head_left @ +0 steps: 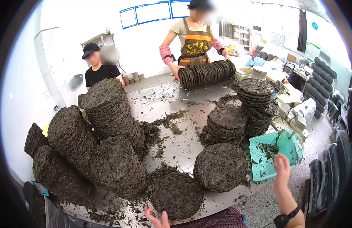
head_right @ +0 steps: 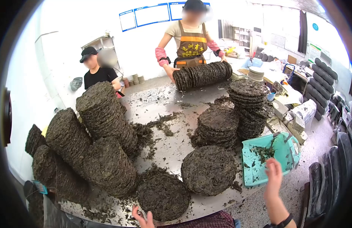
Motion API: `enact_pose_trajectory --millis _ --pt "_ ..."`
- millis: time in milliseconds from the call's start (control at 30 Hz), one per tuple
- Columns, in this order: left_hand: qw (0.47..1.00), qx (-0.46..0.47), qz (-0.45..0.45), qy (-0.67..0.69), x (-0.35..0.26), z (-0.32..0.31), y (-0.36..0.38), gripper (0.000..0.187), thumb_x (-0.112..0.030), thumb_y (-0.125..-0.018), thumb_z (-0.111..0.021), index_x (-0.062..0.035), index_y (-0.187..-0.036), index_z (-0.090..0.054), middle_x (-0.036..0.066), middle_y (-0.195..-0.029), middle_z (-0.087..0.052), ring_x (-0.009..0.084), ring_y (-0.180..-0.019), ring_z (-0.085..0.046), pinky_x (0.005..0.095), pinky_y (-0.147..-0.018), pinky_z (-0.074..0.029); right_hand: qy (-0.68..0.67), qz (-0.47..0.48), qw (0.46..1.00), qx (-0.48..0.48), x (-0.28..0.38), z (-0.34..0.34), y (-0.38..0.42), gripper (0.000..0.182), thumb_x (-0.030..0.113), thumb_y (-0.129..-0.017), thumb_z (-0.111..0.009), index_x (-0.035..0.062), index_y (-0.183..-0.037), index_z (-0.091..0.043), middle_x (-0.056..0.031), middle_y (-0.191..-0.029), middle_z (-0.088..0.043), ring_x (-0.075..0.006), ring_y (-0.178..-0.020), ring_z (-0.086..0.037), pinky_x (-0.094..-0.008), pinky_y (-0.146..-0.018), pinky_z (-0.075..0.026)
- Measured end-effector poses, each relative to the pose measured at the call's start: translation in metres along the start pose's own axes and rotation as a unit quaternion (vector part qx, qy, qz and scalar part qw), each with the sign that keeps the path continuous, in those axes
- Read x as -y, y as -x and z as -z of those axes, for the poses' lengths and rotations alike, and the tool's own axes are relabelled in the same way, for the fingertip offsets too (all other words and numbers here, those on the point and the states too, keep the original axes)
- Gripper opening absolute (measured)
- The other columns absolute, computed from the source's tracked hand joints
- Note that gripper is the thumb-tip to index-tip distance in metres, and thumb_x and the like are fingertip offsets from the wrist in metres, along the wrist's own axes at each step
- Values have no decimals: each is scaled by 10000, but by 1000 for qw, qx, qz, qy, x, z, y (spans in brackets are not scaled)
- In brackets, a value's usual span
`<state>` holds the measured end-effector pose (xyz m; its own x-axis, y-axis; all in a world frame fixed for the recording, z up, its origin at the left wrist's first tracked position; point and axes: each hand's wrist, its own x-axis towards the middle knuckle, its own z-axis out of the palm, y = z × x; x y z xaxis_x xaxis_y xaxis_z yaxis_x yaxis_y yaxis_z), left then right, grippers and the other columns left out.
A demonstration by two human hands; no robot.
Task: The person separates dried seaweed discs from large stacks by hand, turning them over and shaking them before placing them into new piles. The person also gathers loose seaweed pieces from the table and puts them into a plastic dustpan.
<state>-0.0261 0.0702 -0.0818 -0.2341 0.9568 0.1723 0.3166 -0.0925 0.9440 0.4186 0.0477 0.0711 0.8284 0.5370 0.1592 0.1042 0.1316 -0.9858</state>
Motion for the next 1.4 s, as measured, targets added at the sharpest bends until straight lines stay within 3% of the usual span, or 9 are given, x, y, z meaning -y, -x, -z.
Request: enact_pose_trajectory --millis 100,200,300,500,667,833,1167,1267,1400 --pt "997 -21 81 2 -6 4 6 448 -326 -1017 -503 -41 -1335 -367 133 -1336 -376 262 -1210 -401 386 -996 -351 175 103 937 283 18 -46 74 248 136 -854 -628 65 -1091 -648 -72 -1030 -675 -213 -955 -620 -373 -880 -490" --pt "961 -66 270 19 38 5 -6 667 -372 -980 -550 -47 -1499 -286 222 -1484 -319 346 -1371 -357 481 -1147 -245 248 439 652 566 -10 -98 120 427 350 -883 -668 114 -1234 -616 -78 -1295 -600 -201 -1234 -547 -398 -1046 -444" --pt "960 -37 225 165 -16 2 11 439 -382 -1024 -460 -39 -1296 -424 116 -1327 -390 252 -1203 -407 390 -1004 -351 207 363 642 642 -12 -130 166 762 372 -842 -703 40 -1452 -387 -167 -1504 -372 -320 -1443 -269 -522 -1185 -186" --pt "999 -38 37 10 -22 1 13 575 -308 -1007 -496 -13 -1453 -287 216 -1527 -209 386 -1389 -259 508 -1124 -224 218 450 669 549 -14 -154 150 518 418 -888 -645 107 -1295 -569 -87 -1371 -531 -220 -1301 -484 -479 -1129 -321" --pt "908 208 -284 -227 -139 -43 -17 533 -226 -920 -610 -48 -1397 -451 161 -1507 -361 371 -1413 -291 561 -1159 -175 271 431 797 325 25 -166 20 254 187 -803 -714 100 -1035 -656 -72 -1026 -675 -281 -958 -646 -422 -840 -509" --pt "803 356 -411 -243 -174 -119 -40 667 -356 -958 -587 -19 -1472 -327 176 -1567 -236 347 -1452 -216 470 -1157 -241 428 475 650 410 -7 -187 -43 177 199 -800 -701 92 -930 -645 -60 -950 -629 -247 -967 -626 -391 -796 -523" --pt "782 374 -380 -323 -155 -149 -28 686 -396 -916 -603 -176 -1509 -337 112 -1562 -294 302 -1455 -249 457 -1167 -232 562 563 435 422 -11 -218 -26 109 132 -716 -665 33 -749 -697 -125 -805 -635 -272 -737 -687 -376 -663 -529" --pt "830 334 -386 -225 -170 -140 -23 490 -173 -892 -637 -76 -1357 -516 162 -1453 -440 357 -1375 -374 494 -1139 -289 509 463 594 417 1 -207 -43 135 125 -737 -660 15 -812 -685 -114 -842 -645 -274 -758 -689 -399 -700 -533" --pt "790 365 -388 -304 -145 -143 -25 684 -377 -911 -617 -170 -1503 -344 111 -1554 -308 305 -1446 -263 455 -1162 -238 316 209 827 416 30 -152 -69 161 190 -828 -621 39 -866 -660 -118 -885 -684 -302 -781 -676 -395 -713 -537"
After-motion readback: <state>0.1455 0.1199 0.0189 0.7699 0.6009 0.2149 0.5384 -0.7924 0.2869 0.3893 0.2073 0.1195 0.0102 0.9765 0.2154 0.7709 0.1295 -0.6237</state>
